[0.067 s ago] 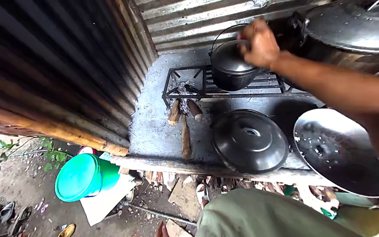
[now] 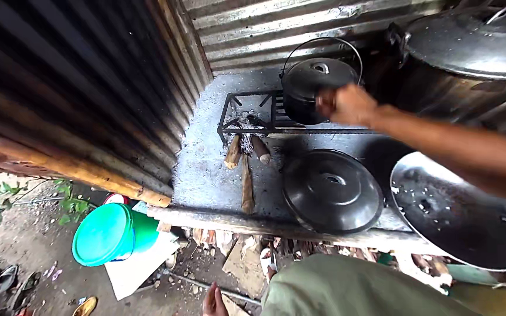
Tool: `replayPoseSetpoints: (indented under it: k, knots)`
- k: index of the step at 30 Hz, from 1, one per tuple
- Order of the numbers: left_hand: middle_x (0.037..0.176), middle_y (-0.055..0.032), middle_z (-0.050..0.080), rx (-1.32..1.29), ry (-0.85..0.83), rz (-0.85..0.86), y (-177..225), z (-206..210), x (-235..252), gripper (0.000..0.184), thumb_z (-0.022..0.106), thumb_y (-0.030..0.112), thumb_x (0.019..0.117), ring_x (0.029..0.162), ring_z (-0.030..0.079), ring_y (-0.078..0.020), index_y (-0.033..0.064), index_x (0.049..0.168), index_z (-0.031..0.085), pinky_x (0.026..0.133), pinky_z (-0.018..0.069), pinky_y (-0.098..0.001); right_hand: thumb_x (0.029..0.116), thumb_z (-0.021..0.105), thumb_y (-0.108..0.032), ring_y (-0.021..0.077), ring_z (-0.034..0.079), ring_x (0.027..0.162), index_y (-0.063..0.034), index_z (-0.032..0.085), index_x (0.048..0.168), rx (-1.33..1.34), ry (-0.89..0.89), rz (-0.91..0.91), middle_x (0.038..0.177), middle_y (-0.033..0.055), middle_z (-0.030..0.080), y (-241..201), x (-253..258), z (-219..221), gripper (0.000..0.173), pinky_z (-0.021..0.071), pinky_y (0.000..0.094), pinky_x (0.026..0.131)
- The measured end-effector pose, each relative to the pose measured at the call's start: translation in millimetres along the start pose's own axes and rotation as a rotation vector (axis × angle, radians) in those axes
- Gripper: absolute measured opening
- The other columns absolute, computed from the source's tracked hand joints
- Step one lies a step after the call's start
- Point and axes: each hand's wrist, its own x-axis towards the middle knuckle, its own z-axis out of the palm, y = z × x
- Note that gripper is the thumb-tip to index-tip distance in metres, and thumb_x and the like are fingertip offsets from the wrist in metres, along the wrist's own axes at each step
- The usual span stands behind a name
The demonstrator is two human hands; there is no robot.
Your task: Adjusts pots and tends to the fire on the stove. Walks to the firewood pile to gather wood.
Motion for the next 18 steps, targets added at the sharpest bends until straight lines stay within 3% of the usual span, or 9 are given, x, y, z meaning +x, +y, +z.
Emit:
replayPoseSetpoints:
  k: [1,2,4,6,8,11,14,15,18]
  knots:
    - [0.119,-0.0306,0.068,-0.032,-0.009,0.06,28,7,1,0.028,0.059,0.003,0.0996,0.11,0.068,-0.0324,-0.0153,0.12,0.064,0.101,0.0521,-0.0422,0.0994,0.062,-0.015,0.0503,0.067,0.091,0.0008,0.071,0.098,0.002,-0.172,0.073,0.091,0.0273,0.069,1,-26,17,0.019,0.0504,0.0705,0.076]
    - [0.116,-0.0287,0.069,-0.052,-0.035,0.123,57,15,2,0.026,0.06,0.003,0.0985,0.107,0.069,-0.0297,-0.0143,0.117,0.066,0.099,0.0535,-0.0405,0.0988,0.064,-0.015,0.0502,0.067,0.095,0.0006,0.073,0.097,-0.009,-0.322,0.162,0.094,0.0272,0.07,8,-47,36,0.018,0.0504,0.0709,0.079]
    - [0.109,-0.0254,0.071,-0.084,-0.133,0.261,111,35,1,0.022,0.063,0.002,0.0962,0.099,0.071,-0.0263,-0.0117,0.113,0.07,0.092,0.0564,-0.039,0.0979,0.066,-0.015,0.0507,0.064,0.107,0.0033,0.073,0.102,-0.032,-0.524,0.318,0.106,0.0292,0.069,31,-74,65,0.02,0.0482,0.0703,0.089]
    - [0.106,-0.0236,0.072,-0.113,-0.268,0.374,157,60,-3,0.022,0.062,0.002,0.0958,0.095,0.072,-0.0249,-0.0099,0.112,0.072,0.09,0.0574,-0.0381,0.1032,0.06,-0.016,0.0518,0.061,0.116,0.0094,0.07,0.11,0.077,-0.595,0.406,0.116,0.0338,0.066,51,-89,75,0.028,0.043,0.0691,0.099]
    - [0.11,-0.0254,0.07,-0.168,-0.411,0.372,196,90,-8,0.026,0.06,0.004,0.0984,0.098,0.07,-0.0264,-0.0106,0.118,0.069,0.091,0.0563,-0.039,0.1076,0.053,-0.016,0.0496,0.062,0.111,0.0143,0.067,0.114,0.272,-0.553,0.489,0.116,0.0369,0.064,65,-95,81,0.034,0.0425,0.0634,0.101]
    - [0.122,-0.0287,0.066,-0.228,-0.565,0.284,232,126,-18,0.038,0.057,0.01,0.102,0.108,0.068,-0.0268,-0.0125,0.132,0.059,0.097,0.0528,-0.0389,0.1055,0.057,-0.011,0.0419,0.062,0.096,0.0145,0.064,0.116,0.485,-0.447,0.588,0.11,0.0356,0.063,74,-99,92,0.028,0.0464,0.0567,0.093]
    - [0.111,-0.0233,0.068,-0.24,-0.537,0.232,250,150,-28,0.039,0.061,0.011,0.1007,0.098,0.065,-0.0206,-0.0116,0.133,0.058,0.09,0.0525,-0.0331,0.1021,0.062,-0.006,0.0293,0.056,0.084,0.0108,0.065,0.113,0.597,-0.357,0.631,0.102,0.0274,0.063,82,-101,102,0.02,0.0477,0.0479,0.083]
    - [0.107,-0.0218,0.067,-0.238,-0.508,0.223,252,154,-31,0.039,0.063,0.009,0.0997,0.094,0.064,-0.0192,-0.0115,0.132,0.059,0.086,0.0524,-0.0313,0.1016,0.063,-0.006,0.0302,0.057,0.084,0.0101,0.067,0.11,0.586,-0.328,0.607,0.1,0.0271,0.064,83,-102,102,0.019,0.0477,0.0495,0.083]
    - [0.109,-0.0222,0.065,-0.202,-0.464,0.242,254,157,-35,0.04,0.064,0.009,0.0991,0.089,0.064,-0.0181,-0.0112,0.133,0.058,0.081,0.0533,-0.0292,0.1014,0.063,-0.008,0.0448,0.064,0.092,0.0108,0.07,0.105,0.558,-0.209,0.511,0.1,0.0327,0.067,73,-107,81,0.02,0.0464,0.0648,0.085]
